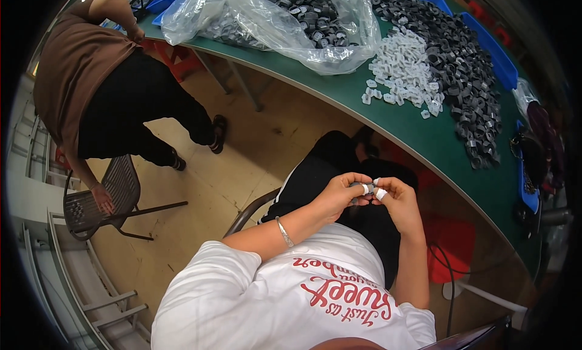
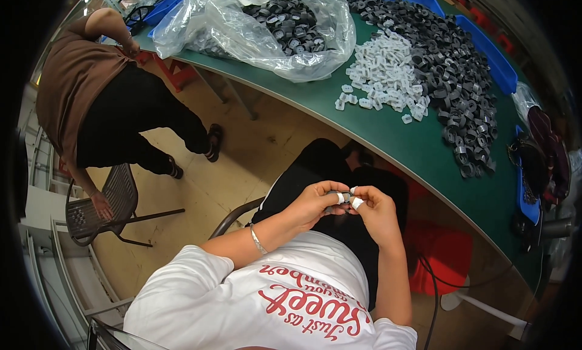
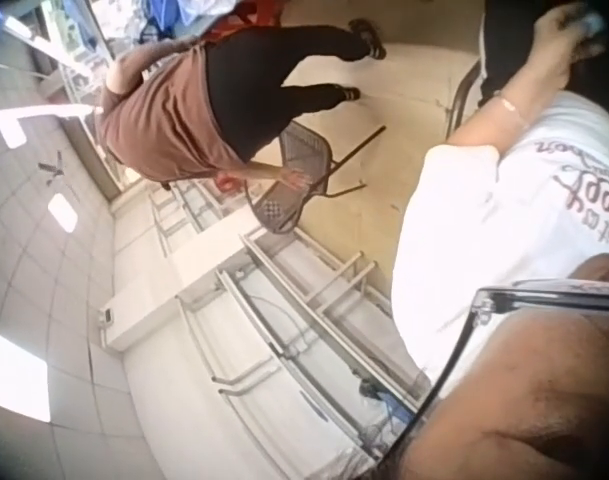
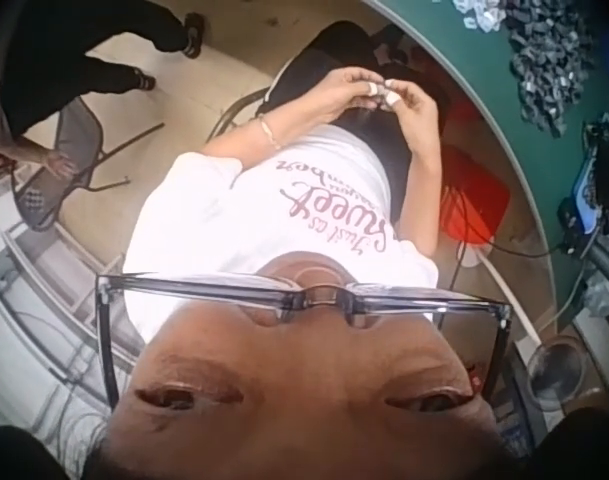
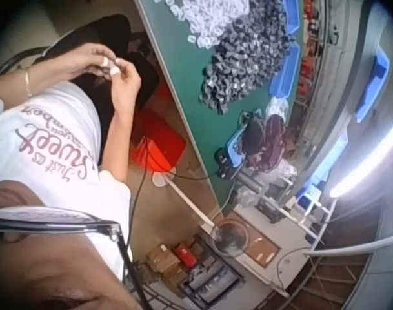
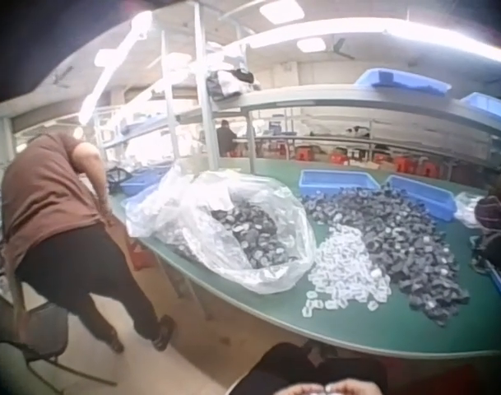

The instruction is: The person assembles components by picking up small white parts and pressing them into dark bases by hand.

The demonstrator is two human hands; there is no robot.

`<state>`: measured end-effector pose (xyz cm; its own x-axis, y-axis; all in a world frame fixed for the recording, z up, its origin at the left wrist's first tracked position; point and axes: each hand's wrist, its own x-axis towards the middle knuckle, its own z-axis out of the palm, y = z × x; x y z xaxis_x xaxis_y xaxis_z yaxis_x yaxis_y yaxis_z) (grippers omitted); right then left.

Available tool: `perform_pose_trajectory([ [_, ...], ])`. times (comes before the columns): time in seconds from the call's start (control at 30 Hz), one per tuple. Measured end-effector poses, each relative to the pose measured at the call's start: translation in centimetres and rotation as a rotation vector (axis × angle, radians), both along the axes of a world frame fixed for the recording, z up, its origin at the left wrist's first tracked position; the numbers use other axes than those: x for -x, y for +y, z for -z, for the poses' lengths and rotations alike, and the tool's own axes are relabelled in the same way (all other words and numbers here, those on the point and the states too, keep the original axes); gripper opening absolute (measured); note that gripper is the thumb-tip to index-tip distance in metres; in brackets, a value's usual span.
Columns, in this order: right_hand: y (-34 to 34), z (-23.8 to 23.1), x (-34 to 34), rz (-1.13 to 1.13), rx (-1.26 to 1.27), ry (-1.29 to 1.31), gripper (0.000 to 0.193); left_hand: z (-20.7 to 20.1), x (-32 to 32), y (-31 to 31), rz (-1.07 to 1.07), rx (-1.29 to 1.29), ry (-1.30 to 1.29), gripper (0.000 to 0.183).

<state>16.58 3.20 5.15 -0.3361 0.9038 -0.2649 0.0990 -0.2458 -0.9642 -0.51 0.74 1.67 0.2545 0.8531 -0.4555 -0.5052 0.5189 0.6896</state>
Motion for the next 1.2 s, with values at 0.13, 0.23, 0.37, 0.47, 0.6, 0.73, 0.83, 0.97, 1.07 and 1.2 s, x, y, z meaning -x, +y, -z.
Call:
perform_pose_trajectory([
  [0.13,0.0,1.2,-0.5,0.008,-0.008,-0.05,0.016,0.0,-0.3,-0.2,0.017,0.085,-0.054,0.021],
  [0.23,-0.3,1.1,-0.3,0.034,0.014,-0.03,0.017,0.6,-0.5,-0.3,0.004,0.004,-0.014,0.018],
  [0.37,-0.6,1.3,-0.4,0.063,0.03,-0.017,0.02,0.9,-0.7,-0.5,-0.008,-0.041,0.038,0.018],
  [0.47,-0.6,1.5,-0.7,0.082,0.039,0.016,0.016,0.5,-0.7,-0.6,0.04,0.016,-0.052,0.017],
  [0.6,-0.5,1.7,-0.5,0.09,0.089,0.002,0.017,1.1,-0.9,-0.7,0.017,0.186,-0.13,0.015],
  [0.73,-0.9,2.8,-0.5,0.049,0.111,0.003,0.019,2.2,-1.2,-1.3,-0.059,0.271,-0.171,0.013],
  [0.83,-1.2,3.4,-0.5,0.063,0.141,0.025,0.019,2.4,-1.5,-1.6,-0.054,0.204,-0.078,0.014],
  [0.97,-1.9,2.8,-0.8,0.124,0.163,0.037,0.016,1.5,-1.4,-2.2,0.034,0.102,0.002,0.018],
  [1.07,-2.0,2.9,-1.0,0.102,0.155,0.008,0.015,1.4,-1.1,-2.4,0.088,0.062,0.03,0.018],
  [1.2,-1.7,4.3,-1.0,0.067,0.126,0.021,0.018,2.8,-1.4,-1.7,0.038,-0.01,0.162,0.021],
])
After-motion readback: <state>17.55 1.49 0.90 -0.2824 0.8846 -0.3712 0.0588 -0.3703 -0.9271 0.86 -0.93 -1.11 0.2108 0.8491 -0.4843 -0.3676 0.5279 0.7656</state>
